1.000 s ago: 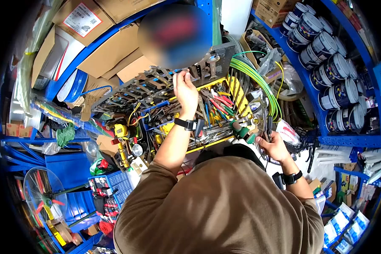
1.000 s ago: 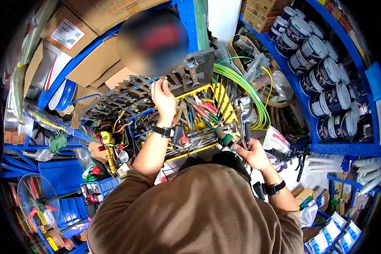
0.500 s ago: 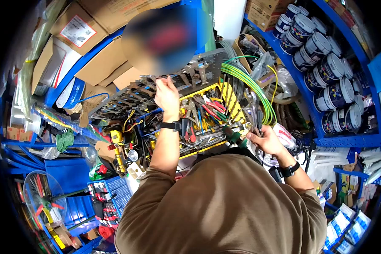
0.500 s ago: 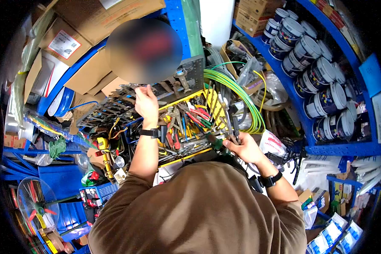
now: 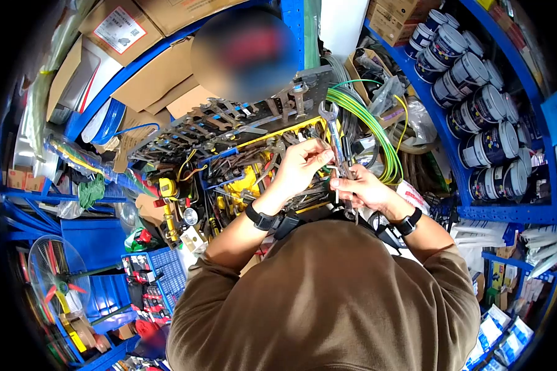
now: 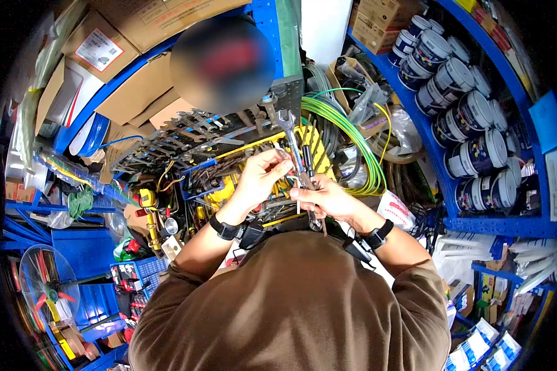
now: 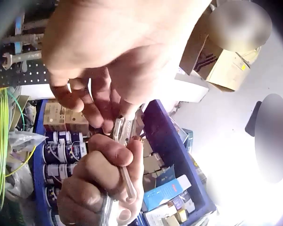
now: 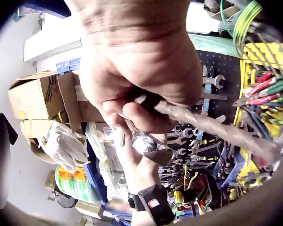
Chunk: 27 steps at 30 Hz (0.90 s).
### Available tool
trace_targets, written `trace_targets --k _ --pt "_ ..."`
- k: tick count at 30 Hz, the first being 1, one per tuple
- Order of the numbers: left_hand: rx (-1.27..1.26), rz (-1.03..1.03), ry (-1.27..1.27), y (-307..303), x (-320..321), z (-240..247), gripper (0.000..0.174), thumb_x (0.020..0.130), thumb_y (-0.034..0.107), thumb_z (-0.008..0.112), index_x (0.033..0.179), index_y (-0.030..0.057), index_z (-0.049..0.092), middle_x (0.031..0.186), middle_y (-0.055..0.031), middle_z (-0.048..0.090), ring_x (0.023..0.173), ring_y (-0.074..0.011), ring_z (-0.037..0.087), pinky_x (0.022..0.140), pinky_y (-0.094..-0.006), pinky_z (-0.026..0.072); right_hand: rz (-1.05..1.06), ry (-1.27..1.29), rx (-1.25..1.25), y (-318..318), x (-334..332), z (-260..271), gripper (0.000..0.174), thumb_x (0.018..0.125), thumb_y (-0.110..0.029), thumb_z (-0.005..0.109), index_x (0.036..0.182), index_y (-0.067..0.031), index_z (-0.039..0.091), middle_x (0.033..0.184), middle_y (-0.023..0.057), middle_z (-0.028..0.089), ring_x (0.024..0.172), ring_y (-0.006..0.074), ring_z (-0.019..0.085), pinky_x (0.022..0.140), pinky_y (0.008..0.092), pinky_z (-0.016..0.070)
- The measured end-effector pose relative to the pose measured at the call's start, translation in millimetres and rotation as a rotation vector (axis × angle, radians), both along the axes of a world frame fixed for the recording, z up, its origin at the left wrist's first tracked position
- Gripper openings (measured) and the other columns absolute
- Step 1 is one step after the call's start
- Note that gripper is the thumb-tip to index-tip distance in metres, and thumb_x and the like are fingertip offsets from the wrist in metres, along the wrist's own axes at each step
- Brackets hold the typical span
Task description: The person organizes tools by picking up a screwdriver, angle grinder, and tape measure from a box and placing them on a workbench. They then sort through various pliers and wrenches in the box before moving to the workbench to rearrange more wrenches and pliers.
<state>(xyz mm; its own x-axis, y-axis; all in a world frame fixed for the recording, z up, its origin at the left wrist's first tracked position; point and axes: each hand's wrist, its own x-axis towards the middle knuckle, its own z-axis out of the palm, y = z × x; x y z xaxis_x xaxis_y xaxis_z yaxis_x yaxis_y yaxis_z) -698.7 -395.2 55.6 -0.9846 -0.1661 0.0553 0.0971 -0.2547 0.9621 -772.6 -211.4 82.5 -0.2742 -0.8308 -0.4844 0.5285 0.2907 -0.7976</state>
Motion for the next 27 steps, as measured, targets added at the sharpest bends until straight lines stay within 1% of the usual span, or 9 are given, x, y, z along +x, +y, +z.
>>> trace_targets --k 5,12,14,18,20,21,23,25,27 --pt "-0.124 0.073 0.049 -9.4 17.8 -5.1 0.015 0.097 0.012 0.06 0.1 -0.0015 0.064 0.089 -0.0032 0.067 0.084 -0.0078 0.06 0.079 -0.0256 0.0503 0.058 0.125 -0.042 -12.4 3.3 -8.0 0.031 0.089 -0.034 0.072 0.09 -0.0053 0.06 0.063 -0.0002 0.056 0.042 0.0049 0.044 0.039 0.0192 0.0339" --pt "-0.142 0.168 0.032 -17.6 38.9 -6.7 0.016 0.099 0.018 0.058 0.102 0.0033 0.062 0.085 0.0001 0.063 0.078 -0.0054 0.056 0.069 -0.0229 0.0486 0.122 0.421 0.032 -32.0 11.2 -17.5 0.034 0.088 -0.037 0.072 0.082 -0.0057 0.062 0.056 -0.0031 0.052 0.043 0.0056 0.045 0.04 0.0234 0.0341" --pt "-0.127 0.121 0.002 -27.0 39.9 -14.5 0.017 0.099 0.019 0.059 0.107 0.0042 0.06 0.09 0.0002 0.062 0.08 -0.0054 0.057 0.07 -0.0223 0.0484 0.134 0.4 0.08 -38.0 17.0 -21.5 0.024 0.091 -0.03 0.07 0.09 -0.0069 0.063 0.063 -0.005 0.054 0.046 0.0044 0.042 0.042 0.0229 0.0324" --pt "0.095 0.079 0.014 -32.5 46.6 -12.8 0.026 0.096 0.019 0.064 0.115 0.0042 0.054 0.102 -0.0023 0.061 0.091 -0.01 0.059 0.082 -0.0247 0.0484 0.228 0.578 0.206 -54.8 27.4 -25.6 0.041 0.088 -0.043 0.07 0.077 -0.0044 0.065 0.055 -0.002 0.054 0.045 0.0073 0.047 0.043 0.0262 0.0375" --pt "0.307 0.051 -0.078 -36.1 52.5 -27.4 0.035 0.098 0.02 0.059 0.128 0.0049 0.049 0.111 -0.0058 0.064 0.102 -0.0146 0.061 0.088 -0.0295 0.0492 0.298 0.746 0.211 -65.8 36.3 -14.9 0.036 0.089 -0.04 0.069 0.082 -0.004 0.067 0.06 0.0027 0.057 0.058 0.0152 0.058 0.054 0.0321 0.045" --pt "0.569 -0.084 -0.131 -41.6 59.7 -34.8 0.038 0.097 0.018 0.06 0.132 0.0049 0.049 0.116 -0.0078 0.064 0.107 -0.0167 0.061 0.091 -0.0325 0.0496 0.284 0.775 0.122 -74.1 42.5 -21.4 0.036 0.089 -0.039 0.069 0.086 -0.004 0.069 0.066 0.0034 0.06 0.063 0.0165 0.059 0.057 0.0326 0.0461" --pt "0.513 -0.14 -0.097 -54.7 69.7 -32.2 0.041 0.096 0.024 0.061 0.131 0.0036 0.051 0.118 -0.0114 0.065 0.109 -0.0209 0.062 0.092 -0.0373 0.0513 0.214 0.835 -0.1 -86.6 48.6 -41.1 0.034 0.09 -0.039 0.069 0.095 -0.006 0.072 0.079 0.0029 0.065 0.072 0.015 0.06 0.062 0.0306 0.047" --pt "0.513 -0.178 0.027 -72.1 78.4 -42.4 0.048 0.096 0.034 0.059 0.13 0.0008 0.05 0.117 -0.0149 0.065 0.11 -0.0267 0.062 0.092 -0.0415 0.0525 0.275 0.678 -0.024 -92.6 50.7 -34.9 0.034 0.09 -0.04 0.068 0.095 -0.0068 0.071 0.076 0.0012 0.064 0.067 0.0133 0.059 0.058 0.0295 0.046" --pt "0.684 -0.202 0.068 -94.0 85.7 -47.6 0.044 0.095 0.03 0.057 0.126 -0.0014 0.055 0.119 -0.019 0.064 0.114 -0.0331 0.06 0.099 -0.0457 0.0484 0.428 0.447 0.112 -100.3 47.4 -31.6 0.034 0.091 -0.042 0.066 0.09 -0.0087 0.068 0.068 -0.0036 0.06 0.052 0.0067 0.05 0.047 0.0248 0.0398"
